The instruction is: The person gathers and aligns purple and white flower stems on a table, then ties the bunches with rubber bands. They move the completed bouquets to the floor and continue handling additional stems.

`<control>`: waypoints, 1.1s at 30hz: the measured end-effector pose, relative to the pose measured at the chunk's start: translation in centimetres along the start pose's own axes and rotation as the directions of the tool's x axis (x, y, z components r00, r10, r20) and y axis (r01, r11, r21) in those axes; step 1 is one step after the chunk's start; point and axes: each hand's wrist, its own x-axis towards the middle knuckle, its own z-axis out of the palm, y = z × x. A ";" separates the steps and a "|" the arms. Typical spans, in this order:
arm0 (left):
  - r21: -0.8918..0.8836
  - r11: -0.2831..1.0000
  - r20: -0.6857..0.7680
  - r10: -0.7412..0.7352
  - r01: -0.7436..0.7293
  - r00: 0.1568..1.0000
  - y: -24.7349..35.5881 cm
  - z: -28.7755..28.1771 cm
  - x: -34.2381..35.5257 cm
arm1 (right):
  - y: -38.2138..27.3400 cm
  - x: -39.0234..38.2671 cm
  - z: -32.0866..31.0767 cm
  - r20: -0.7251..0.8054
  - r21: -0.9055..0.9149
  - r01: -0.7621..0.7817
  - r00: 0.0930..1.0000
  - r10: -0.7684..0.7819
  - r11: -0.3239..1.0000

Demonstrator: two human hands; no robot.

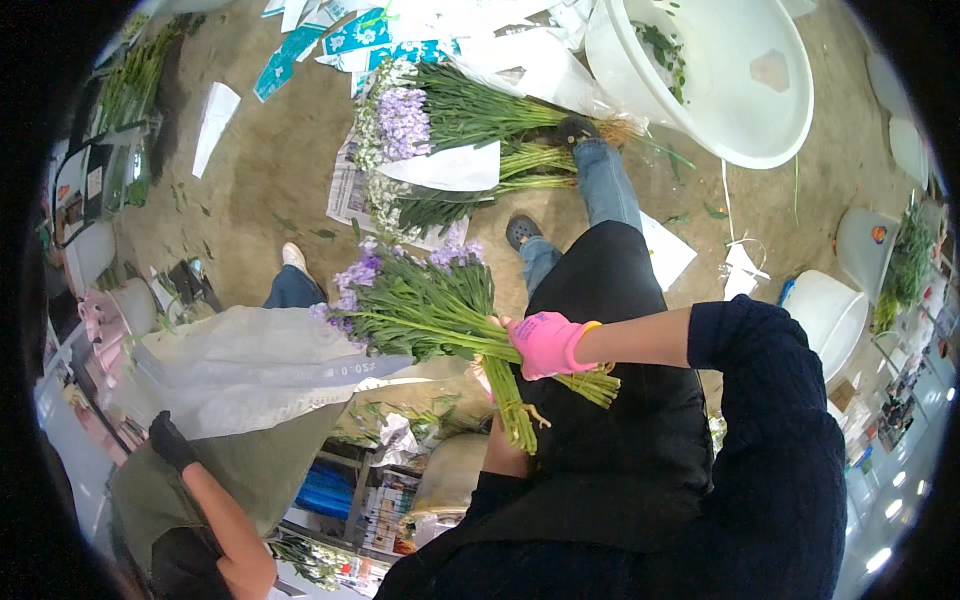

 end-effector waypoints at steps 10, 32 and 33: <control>0.022 0.988 0.046 -0.151 0.150 0.987 1.5 -4.7 -1.1 | -0.7 0.0 -0.5 0.056 0.066 -0.027 0.998 0.023 0.997; -0.167 0.984 -0.142 0.034 -0.058 0.989 0.6 -3.0 -1.7 | -3.4 0.8 0.9 0.032 -0.034 -0.129 0.991 0.130 0.991; -0.141 0.988 -0.168 0.042 -0.066 0.985 0.6 -3.2 -1.7 | -3.4 0.9 0.9 0.042 -0.030 -0.131 0.990 0.132 0.991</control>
